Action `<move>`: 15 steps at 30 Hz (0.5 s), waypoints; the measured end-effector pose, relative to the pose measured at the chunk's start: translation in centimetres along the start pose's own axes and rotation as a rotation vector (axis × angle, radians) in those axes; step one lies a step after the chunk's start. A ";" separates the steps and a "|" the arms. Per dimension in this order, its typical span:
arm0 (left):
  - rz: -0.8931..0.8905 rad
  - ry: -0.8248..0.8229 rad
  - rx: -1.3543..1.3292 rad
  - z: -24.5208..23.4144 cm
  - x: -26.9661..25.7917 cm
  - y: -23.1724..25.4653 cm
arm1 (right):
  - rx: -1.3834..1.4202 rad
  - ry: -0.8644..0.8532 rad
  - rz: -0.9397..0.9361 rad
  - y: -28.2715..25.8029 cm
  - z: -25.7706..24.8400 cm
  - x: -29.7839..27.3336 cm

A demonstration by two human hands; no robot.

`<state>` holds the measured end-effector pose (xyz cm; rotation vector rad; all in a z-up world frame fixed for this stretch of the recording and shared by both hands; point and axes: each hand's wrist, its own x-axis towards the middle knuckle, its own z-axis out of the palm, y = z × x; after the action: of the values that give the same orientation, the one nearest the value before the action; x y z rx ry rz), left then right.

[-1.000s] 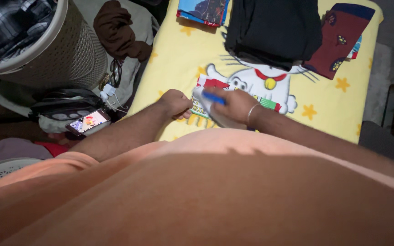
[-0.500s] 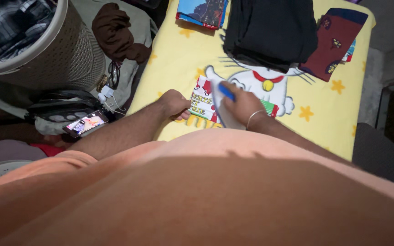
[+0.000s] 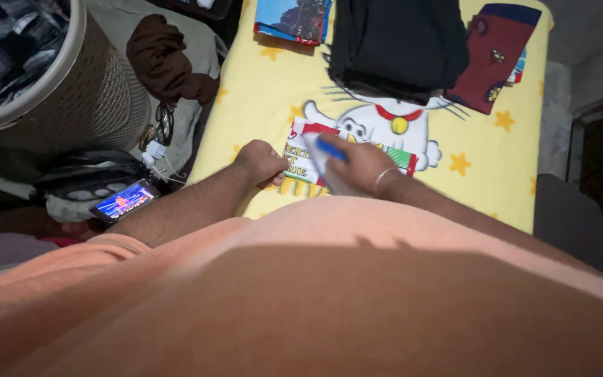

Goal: The person irons a small, colorful patterned cloth on a yellow ironing board. They repeatedly move the iron over the fabric, adjusting its position with their left hand while holding the iron in their right hand.

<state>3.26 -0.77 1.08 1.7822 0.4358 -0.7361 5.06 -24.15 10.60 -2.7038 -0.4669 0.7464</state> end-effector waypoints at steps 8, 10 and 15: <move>0.002 0.025 0.018 0.3 0.6 -1.0 | 0.139 0.190 0.124 3.9 -0.5 1.3; -0.004 0.027 0.003 0.3 0.7 -1.0 | 0.094 0.141 0.027 3.3 0.0 0.7; 0.009 0.022 -0.005 0.3 0.4 -0.9 | 0.040 -0.021 -0.080 1.4 0.5 -1.9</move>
<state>2.92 -0.82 0.08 1.7881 0.4436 -0.7088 3.59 -26.08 10.51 -2.6263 -0.5550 0.7543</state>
